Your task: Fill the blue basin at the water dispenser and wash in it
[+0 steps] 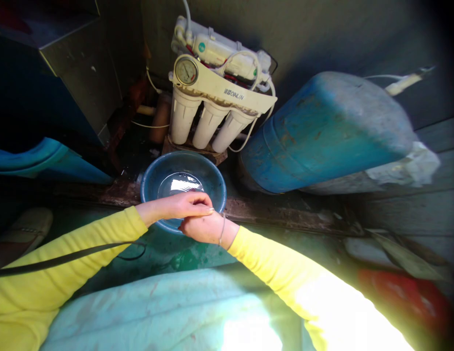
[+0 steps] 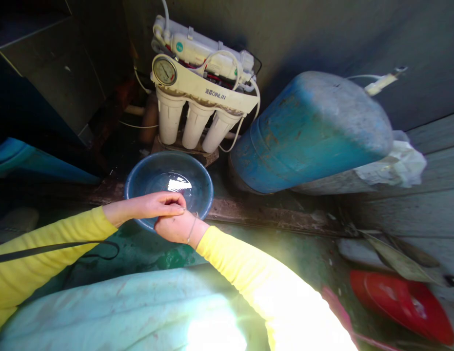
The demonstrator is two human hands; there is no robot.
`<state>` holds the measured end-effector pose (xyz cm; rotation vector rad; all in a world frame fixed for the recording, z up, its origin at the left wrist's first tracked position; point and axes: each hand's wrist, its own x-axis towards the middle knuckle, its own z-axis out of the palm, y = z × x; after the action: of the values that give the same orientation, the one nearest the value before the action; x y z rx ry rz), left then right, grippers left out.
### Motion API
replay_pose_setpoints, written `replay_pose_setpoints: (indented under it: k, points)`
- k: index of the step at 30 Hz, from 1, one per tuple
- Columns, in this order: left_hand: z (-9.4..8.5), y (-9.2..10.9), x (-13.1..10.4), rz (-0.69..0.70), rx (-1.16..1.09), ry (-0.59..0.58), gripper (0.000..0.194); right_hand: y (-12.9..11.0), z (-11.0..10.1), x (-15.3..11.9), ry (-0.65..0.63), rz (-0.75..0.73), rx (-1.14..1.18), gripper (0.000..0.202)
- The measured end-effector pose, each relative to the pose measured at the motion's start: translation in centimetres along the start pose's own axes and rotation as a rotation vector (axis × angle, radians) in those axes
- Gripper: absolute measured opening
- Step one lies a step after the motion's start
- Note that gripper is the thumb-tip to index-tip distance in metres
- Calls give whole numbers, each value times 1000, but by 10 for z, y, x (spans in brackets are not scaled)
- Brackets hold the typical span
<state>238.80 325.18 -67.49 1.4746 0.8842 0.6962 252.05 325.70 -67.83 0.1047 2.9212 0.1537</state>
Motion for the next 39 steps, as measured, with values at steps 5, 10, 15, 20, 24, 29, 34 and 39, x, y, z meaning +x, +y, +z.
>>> replay_pose_setpoints:
  k: [5,10,15,20,24,29,34,39]
  points:
    - [-13,-4,-7,40,55,-126,28,-2,-13,-7,-14,-85,14,30]
    - [-12,-9,-6,22,-3,-152,31,-2,-6,-9,49,-105,31,30]
    - [-15,-9,-6,-8,-49,-170,33,1,-3,-13,104,-102,41,31]
    - [-17,-6,-6,-36,-174,-206,37,3,-3,-15,105,-86,93,29]
    - [-6,-3,-3,-95,-163,-113,30,1,-2,-13,61,-85,57,30]
    - [-5,-3,-1,-68,-111,-143,27,-1,-3,-12,41,-94,49,30]
    - [-16,-7,-4,-63,-160,-207,32,-1,-3,-12,82,-85,86,29]
    - [-21,-44,-3,-256,-457,-107,40,7,21,-7,94,-19,307,36]
